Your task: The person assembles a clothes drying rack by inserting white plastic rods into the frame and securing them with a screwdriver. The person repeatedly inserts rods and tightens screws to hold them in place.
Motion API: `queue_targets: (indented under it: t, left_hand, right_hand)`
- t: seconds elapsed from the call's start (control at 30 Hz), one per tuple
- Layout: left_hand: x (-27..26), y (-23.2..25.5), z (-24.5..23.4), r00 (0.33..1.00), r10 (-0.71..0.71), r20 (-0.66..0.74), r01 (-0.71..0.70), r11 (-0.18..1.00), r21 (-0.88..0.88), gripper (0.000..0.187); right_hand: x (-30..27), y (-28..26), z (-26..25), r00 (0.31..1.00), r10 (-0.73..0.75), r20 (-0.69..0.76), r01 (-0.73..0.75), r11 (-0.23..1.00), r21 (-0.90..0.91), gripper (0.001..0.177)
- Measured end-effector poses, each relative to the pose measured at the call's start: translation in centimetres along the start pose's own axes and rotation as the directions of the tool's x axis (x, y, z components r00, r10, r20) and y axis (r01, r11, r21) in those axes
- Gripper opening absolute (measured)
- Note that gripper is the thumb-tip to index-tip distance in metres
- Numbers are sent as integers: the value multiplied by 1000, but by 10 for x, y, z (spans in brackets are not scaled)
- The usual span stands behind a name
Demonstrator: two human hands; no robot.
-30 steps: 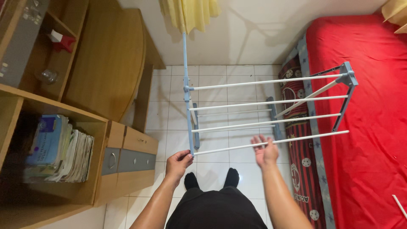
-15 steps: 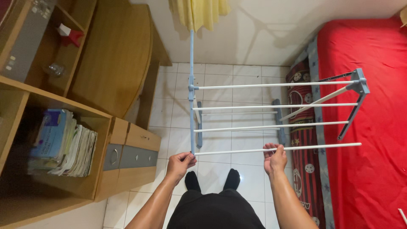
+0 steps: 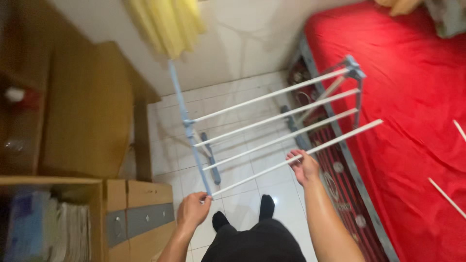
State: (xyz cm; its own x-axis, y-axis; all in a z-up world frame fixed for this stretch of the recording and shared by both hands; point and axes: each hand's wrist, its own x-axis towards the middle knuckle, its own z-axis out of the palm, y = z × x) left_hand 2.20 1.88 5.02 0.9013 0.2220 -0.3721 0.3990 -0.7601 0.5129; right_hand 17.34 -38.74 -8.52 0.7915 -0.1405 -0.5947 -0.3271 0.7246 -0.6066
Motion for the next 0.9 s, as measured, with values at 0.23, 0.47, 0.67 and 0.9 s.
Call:
queue_targets:
  t: [0.23,0.47,0.67,0.9]
  left_hand:
    - [4,106,-14,977,191,-93,-106,819,565,75]
    - [12,231,73,936,353,6,-328,863,384,66]
    - [41,342,183,836,531,136,-547,797,256,70]
    - [71,461,280,806,449,386,-538,827,163,67]
  right_hand:
    - [-4,-43,-24,991,-83,-101,96,986,135,22]
    - [21,-135,-71,991,-50,-121,67,987,144,25]
    - [44,-214,-122,993,38,-115,-15,981,195,32]
    - [67,-258,-167,986,143,-90,-135,987,89,47]
